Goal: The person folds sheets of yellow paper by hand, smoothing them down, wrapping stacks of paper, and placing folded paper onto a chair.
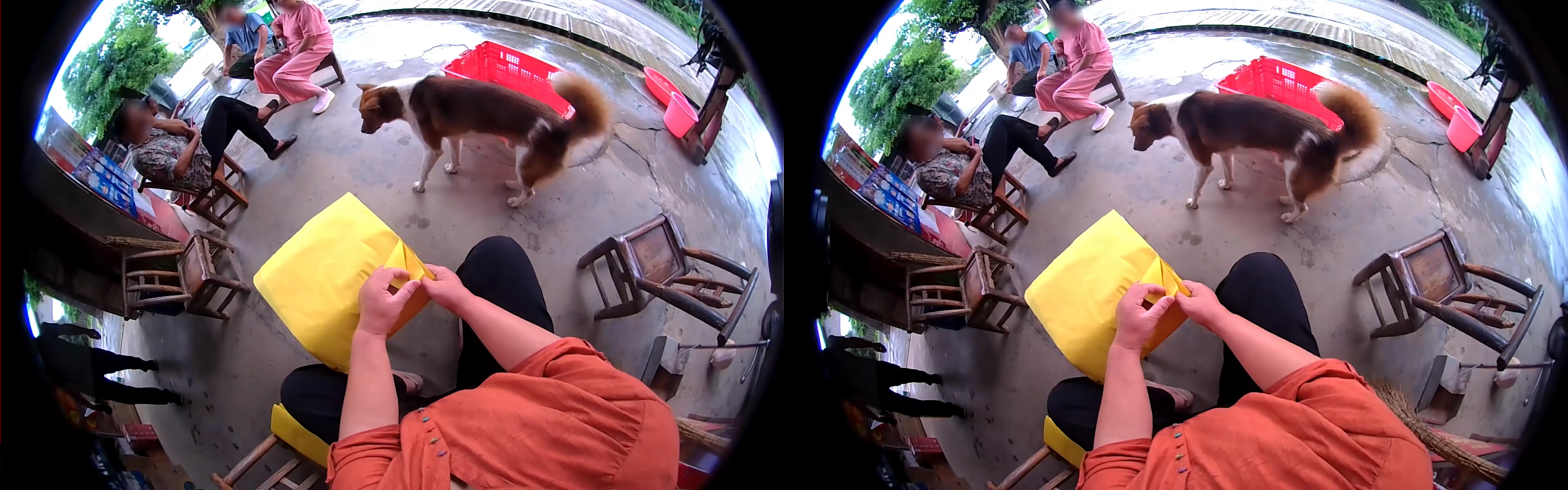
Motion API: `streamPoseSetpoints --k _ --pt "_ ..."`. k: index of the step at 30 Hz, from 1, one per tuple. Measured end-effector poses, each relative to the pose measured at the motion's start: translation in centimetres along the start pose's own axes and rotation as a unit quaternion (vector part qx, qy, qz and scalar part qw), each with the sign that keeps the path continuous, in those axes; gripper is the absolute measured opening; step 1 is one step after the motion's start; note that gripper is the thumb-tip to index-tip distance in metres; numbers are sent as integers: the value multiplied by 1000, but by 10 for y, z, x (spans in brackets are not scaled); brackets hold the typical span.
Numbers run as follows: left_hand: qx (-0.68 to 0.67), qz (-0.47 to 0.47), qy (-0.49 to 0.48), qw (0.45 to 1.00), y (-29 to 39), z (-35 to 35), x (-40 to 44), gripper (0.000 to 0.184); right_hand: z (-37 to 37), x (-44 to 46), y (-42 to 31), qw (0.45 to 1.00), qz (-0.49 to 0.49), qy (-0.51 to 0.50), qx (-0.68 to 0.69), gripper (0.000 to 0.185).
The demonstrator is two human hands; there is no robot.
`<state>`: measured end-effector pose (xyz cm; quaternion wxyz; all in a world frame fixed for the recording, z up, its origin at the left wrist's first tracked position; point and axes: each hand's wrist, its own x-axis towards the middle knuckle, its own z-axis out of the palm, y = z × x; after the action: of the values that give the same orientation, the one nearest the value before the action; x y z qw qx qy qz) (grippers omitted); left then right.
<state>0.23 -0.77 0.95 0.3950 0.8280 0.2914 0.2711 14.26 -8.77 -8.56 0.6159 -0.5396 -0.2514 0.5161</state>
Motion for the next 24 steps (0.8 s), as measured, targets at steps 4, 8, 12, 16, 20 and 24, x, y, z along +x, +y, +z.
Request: streamPoseSetpoints --k 4,8,12,16,20,24 --pt "1 6 2 1000 -4 1 0 17 -1 2 3 1000 -1 1 -10 25" --pt "-7 11 2 1000 -6 2 0 16 0 1 2 1000 -1 9 -14 24" --pt "-7 20 14 1000 -6 2 0 19 0 -2 -6 1000 9 5 -20 25" --pt "-11 22 16 1000 -8 3 0 18 0 -2 -3 1000 4 3 -17 25" --pt "-13 21 5 1000 -8 2 -2 16 -1 -2 -3 1000 5 -1 -22 25" --pt "-20 27 2 999 -5 0 -2 19 2 -5 -11 1000 5 1 -12 26"
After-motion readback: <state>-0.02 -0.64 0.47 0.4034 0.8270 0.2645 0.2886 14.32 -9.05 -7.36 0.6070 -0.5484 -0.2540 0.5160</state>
